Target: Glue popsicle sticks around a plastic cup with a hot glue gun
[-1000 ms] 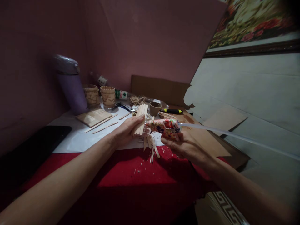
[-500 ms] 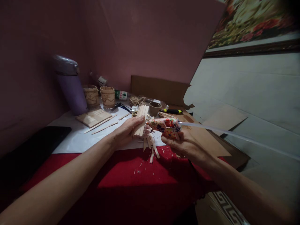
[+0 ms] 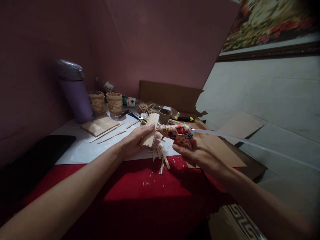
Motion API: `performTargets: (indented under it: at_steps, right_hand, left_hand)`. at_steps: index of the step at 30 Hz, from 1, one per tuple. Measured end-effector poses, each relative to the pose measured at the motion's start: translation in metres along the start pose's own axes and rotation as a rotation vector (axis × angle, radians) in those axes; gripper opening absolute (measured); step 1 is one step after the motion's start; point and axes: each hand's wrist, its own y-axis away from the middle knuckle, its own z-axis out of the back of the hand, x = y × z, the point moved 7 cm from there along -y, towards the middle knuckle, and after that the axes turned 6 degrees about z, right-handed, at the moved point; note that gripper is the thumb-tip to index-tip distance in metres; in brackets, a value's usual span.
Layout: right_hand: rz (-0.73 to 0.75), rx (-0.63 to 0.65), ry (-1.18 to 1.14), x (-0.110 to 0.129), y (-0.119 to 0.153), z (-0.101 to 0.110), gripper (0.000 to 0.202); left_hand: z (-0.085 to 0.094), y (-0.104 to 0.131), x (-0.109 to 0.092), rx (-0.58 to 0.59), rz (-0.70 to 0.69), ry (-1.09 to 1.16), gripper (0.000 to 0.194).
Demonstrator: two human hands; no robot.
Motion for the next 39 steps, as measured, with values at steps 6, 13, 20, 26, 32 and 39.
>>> performTargets:
  at_steps: [6, 13, 20, 26, 32, 39]
  right_hand:
    - [0.038, -0.023, -0.036, 0.005, -0.001, 0.001, 0.034]
    - [-0.008, -0.011, -0.056, 0.005, 0.001, -0.001, 0.037]
    - [-0.041, -0.036, -0.041, 0.0, 0.0, 0.002, 0.04]
    - [-0.041, -0.032, -0.04, 0.001, 0.001, 0.003, 0.039]
    - [-0.023, -0.04, -0.031, 0.0, 0.001, 0.003, 0.037]
    - [-0.032, -0.084, -0.05, -0.005, 0.0, 0.007, 0.041]
  left_hand:
    - [-0.003, 0.001, 0.0, 0.032, -0.002, 0.016, 0.031]
    - [0.0, -0.001, 0.002, 0.031, -0.006, 0.005, 0.034]
    - [-0.002, 0.001, 0.003, 0.038, 0.01, 0.039, 0.037]
    - [-0.004, 0.002, 0.003, 0.062, 0.016, 0.043, 0.033]
    - [-0.003, 0.001, 0.002, 0.057, 0.01, 0.024, 0.035]
    - [-0.002, 0.001, 0.003, 0.06, 0.016, -0.001, 0.036]
